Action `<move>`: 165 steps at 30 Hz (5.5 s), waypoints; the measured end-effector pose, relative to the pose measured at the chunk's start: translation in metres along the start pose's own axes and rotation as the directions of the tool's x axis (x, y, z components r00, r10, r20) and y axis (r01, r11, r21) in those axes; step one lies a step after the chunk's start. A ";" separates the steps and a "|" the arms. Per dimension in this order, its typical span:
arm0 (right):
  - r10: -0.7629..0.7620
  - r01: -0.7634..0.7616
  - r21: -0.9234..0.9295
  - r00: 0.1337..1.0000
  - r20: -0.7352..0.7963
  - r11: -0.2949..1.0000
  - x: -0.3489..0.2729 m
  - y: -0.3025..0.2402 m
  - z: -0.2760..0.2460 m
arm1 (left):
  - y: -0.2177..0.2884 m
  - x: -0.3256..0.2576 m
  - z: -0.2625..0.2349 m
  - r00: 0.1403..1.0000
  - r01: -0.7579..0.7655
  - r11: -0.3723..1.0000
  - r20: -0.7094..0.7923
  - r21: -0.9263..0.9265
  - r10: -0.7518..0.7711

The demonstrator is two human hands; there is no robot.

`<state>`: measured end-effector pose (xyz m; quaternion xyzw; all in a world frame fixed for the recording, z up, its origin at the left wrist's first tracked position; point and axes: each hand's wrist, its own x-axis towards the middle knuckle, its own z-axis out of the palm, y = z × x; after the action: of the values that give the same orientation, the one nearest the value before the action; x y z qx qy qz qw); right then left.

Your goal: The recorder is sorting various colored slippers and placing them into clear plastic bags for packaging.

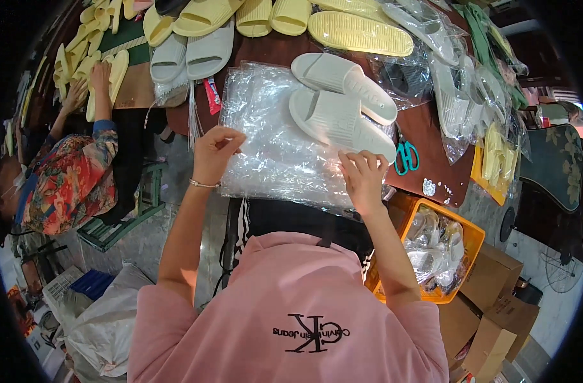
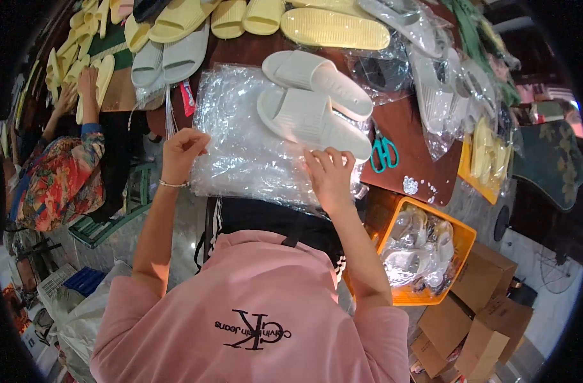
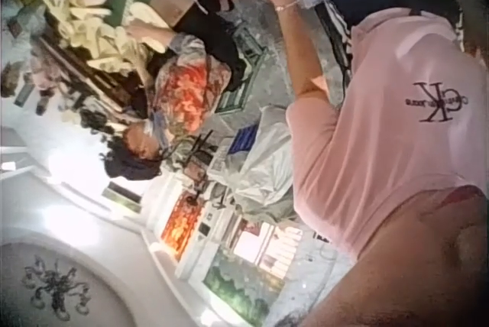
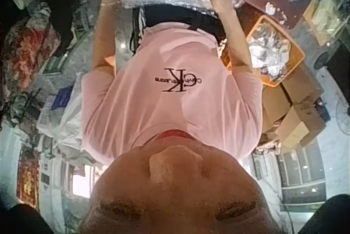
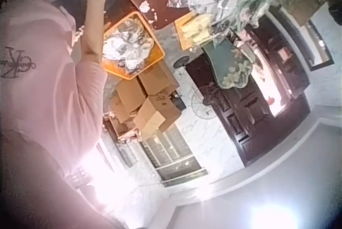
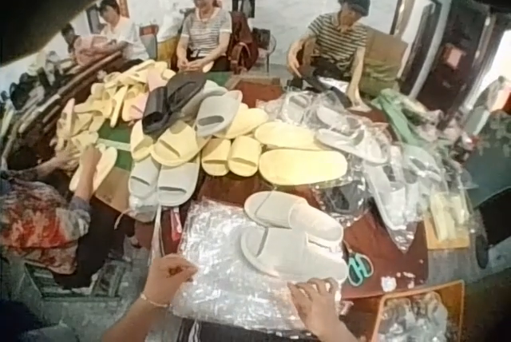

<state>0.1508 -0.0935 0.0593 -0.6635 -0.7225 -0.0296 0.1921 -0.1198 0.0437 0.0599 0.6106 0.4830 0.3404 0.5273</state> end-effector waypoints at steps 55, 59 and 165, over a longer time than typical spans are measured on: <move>0.319 -0.243 0.685 0.948 0.017 0.687 0.067 0.052 0.036 | -0.034 -0.026 -0.007 0.907 0.372 0.903 -0.123 -0.214 -0.403; 0.316 -0.309 0.516 0.945 0.078 0.799 0.040 0.052 0.085 | -0.035 -0.025 -0.002 0.939 0.307 0.916 -0.073 -0.260 -0.335; 0.241 -0.191 0.332 0.963 -0.117 0.924 0.122 -0.021 0.082 | -0.028 -0.050 0.017 0.955 -0.182 0.574 0.005 0.798 0.296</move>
<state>0.1048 0.0438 0.0262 -0.6952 -0.6228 0.0567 0.3543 -0.1254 -0.0103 0.0333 0.8162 0.5291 0.1986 0.1199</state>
